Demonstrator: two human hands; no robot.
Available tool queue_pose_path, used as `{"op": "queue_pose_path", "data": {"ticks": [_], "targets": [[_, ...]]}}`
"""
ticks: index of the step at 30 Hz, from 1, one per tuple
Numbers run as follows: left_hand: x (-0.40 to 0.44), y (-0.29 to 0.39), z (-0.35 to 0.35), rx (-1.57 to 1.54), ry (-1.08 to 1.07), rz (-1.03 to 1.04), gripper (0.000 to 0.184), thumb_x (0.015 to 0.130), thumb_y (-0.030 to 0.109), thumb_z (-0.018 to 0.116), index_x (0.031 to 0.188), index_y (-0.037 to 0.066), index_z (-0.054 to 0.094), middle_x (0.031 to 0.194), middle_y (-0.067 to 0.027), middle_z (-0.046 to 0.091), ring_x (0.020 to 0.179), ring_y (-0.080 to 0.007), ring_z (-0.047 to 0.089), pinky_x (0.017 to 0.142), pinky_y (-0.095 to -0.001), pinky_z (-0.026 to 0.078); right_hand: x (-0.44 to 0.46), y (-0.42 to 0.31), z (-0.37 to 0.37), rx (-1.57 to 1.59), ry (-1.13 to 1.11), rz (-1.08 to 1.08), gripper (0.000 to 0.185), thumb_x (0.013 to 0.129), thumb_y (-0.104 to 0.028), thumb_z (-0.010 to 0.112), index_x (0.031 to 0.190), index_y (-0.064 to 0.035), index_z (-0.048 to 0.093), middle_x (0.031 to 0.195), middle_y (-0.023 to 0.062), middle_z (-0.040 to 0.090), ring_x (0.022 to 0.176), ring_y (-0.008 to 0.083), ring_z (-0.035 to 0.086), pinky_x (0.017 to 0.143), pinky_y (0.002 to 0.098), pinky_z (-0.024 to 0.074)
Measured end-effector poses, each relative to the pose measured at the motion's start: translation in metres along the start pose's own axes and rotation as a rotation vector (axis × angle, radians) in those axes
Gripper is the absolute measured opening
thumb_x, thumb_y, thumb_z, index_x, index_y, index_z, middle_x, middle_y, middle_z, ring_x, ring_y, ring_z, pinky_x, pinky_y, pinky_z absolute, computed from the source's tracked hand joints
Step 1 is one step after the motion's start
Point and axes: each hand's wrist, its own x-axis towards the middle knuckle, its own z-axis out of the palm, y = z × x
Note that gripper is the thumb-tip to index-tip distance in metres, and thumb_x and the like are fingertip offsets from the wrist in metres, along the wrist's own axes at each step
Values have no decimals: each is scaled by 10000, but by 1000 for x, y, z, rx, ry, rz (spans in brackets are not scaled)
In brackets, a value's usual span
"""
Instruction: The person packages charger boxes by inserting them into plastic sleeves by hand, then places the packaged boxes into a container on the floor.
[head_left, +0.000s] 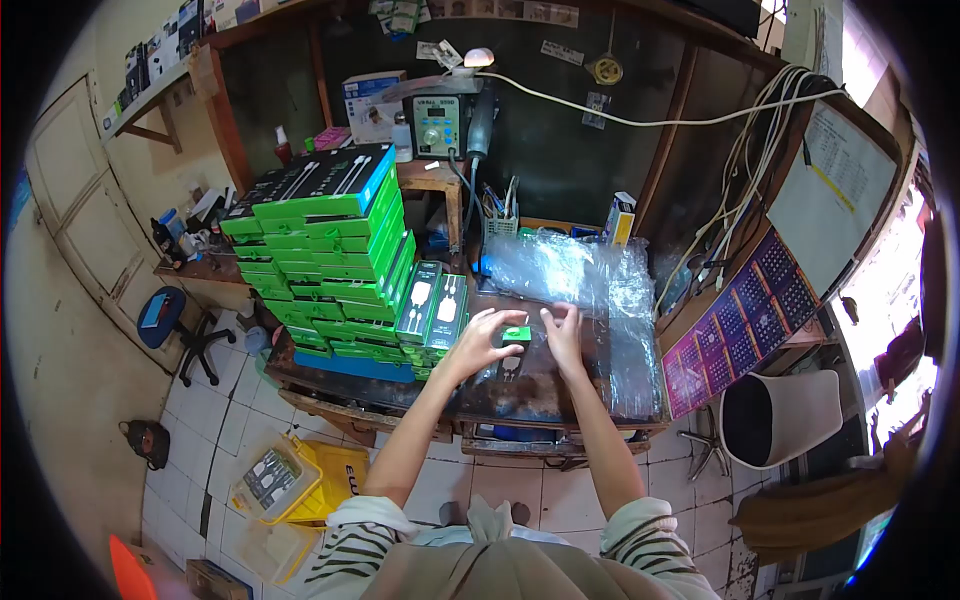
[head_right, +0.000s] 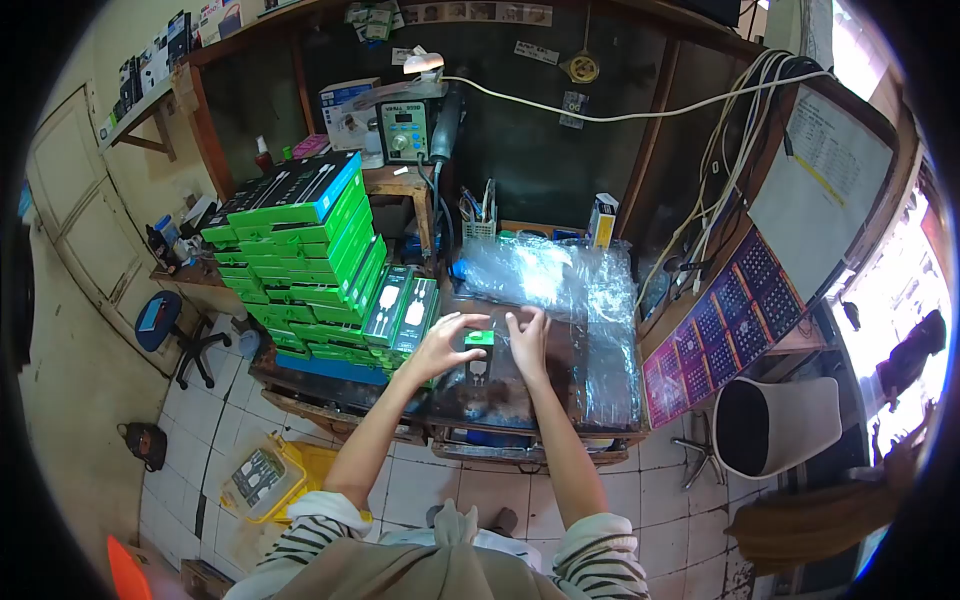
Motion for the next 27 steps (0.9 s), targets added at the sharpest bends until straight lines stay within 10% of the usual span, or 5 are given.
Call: {"op": "queue_pose_path", "data": {"ticks": [3,7,22,27], "targets": [[-5,-6,7,-108,20,-27,529,682,169,722,1146,67,488,1055,-129,580,989,-266,559,848,-342,440,-1,-40,-14,209,-159,-360,304,789,-145,612,1046,-14,513,991,110,562,906,191,551,815,310,425],[-20,-13,25,-141,132,-107,499,691,161,720,1098,39,457,1033,-157,577,945,-325,575,775,-360,471,-6,-40,-17,230,-603,-333,317,734,-141,674,1005,-18,565,958,81,592,908,173,574,811,290,437],[-80,1,70,-85,418,-424,380,724,184,696,994,-20,523,890,-191,584,809,-359,583,662,-378,466,-54,38,-2,444,-572,-120,292,774,-101,650,1019,17,545,943,77,596,870,156,563,766,280,436],[-115,46,18,-294,557,-541,363,754,122,682,1038,-41,524,909,-130,621,831,-174,616,727,-284,493,-96,-34,10,329,-611,-276,290,742,-155,667,944,1,529,835,108,552,770,220,547,701,298,425]]}}
